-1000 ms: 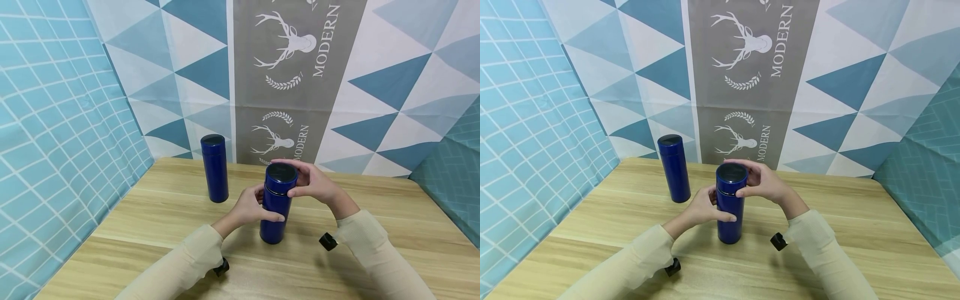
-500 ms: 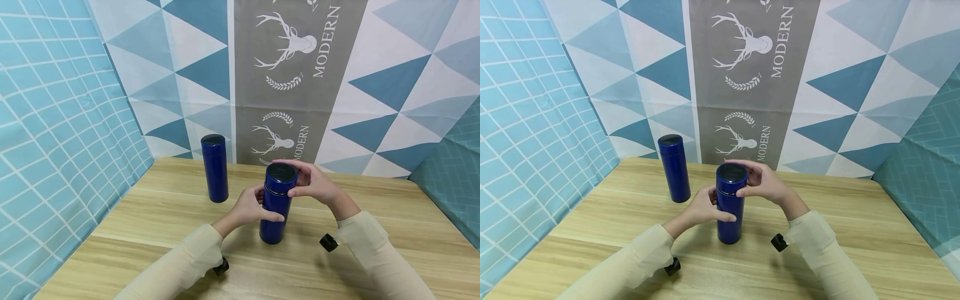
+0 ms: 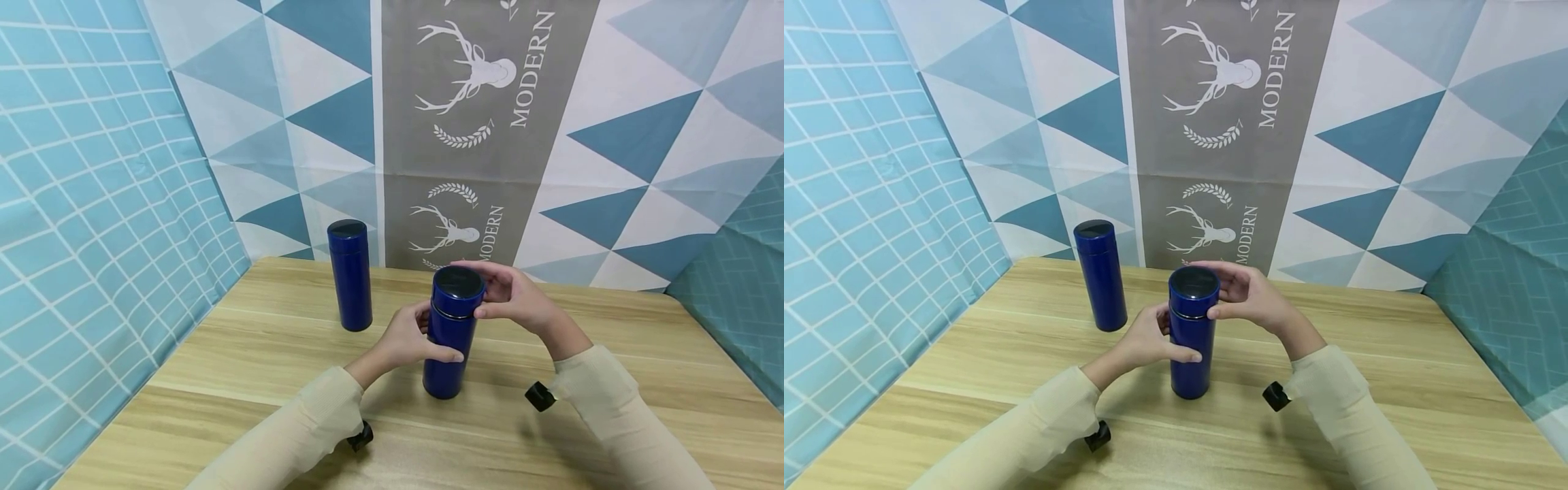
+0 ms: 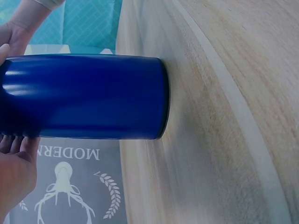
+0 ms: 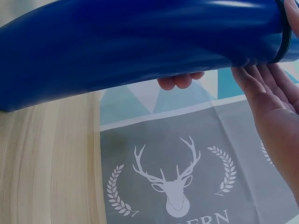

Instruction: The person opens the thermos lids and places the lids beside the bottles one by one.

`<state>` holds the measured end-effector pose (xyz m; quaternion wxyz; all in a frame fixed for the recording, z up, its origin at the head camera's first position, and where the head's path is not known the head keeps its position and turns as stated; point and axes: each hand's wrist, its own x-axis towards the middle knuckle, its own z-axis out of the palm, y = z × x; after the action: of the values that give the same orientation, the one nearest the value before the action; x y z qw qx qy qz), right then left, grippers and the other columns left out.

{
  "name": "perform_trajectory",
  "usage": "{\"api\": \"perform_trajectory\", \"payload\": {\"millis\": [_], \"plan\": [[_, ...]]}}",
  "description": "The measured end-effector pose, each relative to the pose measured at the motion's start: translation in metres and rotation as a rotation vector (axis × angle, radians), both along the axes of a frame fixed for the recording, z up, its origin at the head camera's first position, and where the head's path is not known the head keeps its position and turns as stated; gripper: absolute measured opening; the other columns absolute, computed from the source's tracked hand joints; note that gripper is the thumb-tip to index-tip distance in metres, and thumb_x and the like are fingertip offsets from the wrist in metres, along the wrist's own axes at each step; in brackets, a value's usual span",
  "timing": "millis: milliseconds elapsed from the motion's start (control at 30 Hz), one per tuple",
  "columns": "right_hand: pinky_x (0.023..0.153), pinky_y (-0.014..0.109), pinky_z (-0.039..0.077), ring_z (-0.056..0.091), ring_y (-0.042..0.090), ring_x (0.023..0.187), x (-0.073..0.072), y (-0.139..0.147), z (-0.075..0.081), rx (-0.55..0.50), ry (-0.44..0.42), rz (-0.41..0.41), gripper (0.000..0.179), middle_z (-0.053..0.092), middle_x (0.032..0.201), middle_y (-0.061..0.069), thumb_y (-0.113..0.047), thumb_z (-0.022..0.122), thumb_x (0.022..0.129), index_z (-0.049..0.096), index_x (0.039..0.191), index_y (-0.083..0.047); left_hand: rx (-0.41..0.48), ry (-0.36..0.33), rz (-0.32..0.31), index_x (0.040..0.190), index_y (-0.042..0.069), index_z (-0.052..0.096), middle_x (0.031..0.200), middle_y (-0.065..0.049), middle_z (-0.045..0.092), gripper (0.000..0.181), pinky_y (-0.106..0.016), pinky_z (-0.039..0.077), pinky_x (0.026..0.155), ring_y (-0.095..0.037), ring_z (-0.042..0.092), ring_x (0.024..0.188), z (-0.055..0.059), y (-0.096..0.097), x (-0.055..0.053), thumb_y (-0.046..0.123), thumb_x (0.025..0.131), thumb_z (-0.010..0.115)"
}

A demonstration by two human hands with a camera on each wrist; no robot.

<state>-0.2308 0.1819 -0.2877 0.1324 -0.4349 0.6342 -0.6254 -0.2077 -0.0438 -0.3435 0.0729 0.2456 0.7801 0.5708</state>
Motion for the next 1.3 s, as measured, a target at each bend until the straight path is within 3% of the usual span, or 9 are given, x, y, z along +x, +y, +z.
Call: {"api": "perform_trajectory", "payload": {"millis": [433,800,1067,1300], "plan": [[0.096,0.029,0.054,0.061,0.011,0.118,-0.002,0.002,0.003,0.003,0.020,0.019,0.063,0.059,0.133,-0.005,0.000,0.068,0.085,0.043,0.143,-0.008,0.027,0.014,-0.016,0.129,0.013,0.057,0.121,-0.007,0.068,0.067,-0.031,0.055,0.094,-0.015,0.068,0.103,0.001,0.001,0.000,0.016,0.069,0.085],[0.101,0.026,0.050,0.057,0.011,0.125,-0.007,0.001,-0.015,-0.124,-0.039,0.160,0.061,0.055,0.140,-0.001,-0.007,0.066,0.089,0.039,0.144,-0.009,-0.036,0.007,-0.040,0.127,0.015,0.058,0.120,-0.004,0.069,0.068,-0.030,0.054,0.093,-0.013,0.067,0.103,0.005,-0.001,0.000,0.019,0.067,0.088],[0.100,0.025,0.051,0.059,0.008,0.122,-0.001,-0.007,-0.022,-0.148,-0.102,0.117,0.061,0.058,0.136,-0.007,-0.009,0.069,0.088,0.042,0.142,-0.017,-0.049,0.038,-0.030,0.124,0.014,0.060,0.117,-0.004,0.070,0.066,-0.031,0.054,0.093,-0.011,0.067,0.100,0.007,-0.001,0.000,0.019,0.065,0.089],[0.102,0.024,0.049,0.057,0.009,0.125,-0.002,-0.011,-0.023,-0.187,-0.050,0.137,0.060,0.056,0.138,-0.005,-0.011,0.066,0.090,0.040,0.144,-0.013,0.016,0.042,-0.007,0.130,0.013,0.057,0.124,-0.005,0.067,0.071,-0.035,0.052,0.100,-0.018,0.066,0.111,0.010,-0.004,0.003,0.022,0.067,0.087]]}}
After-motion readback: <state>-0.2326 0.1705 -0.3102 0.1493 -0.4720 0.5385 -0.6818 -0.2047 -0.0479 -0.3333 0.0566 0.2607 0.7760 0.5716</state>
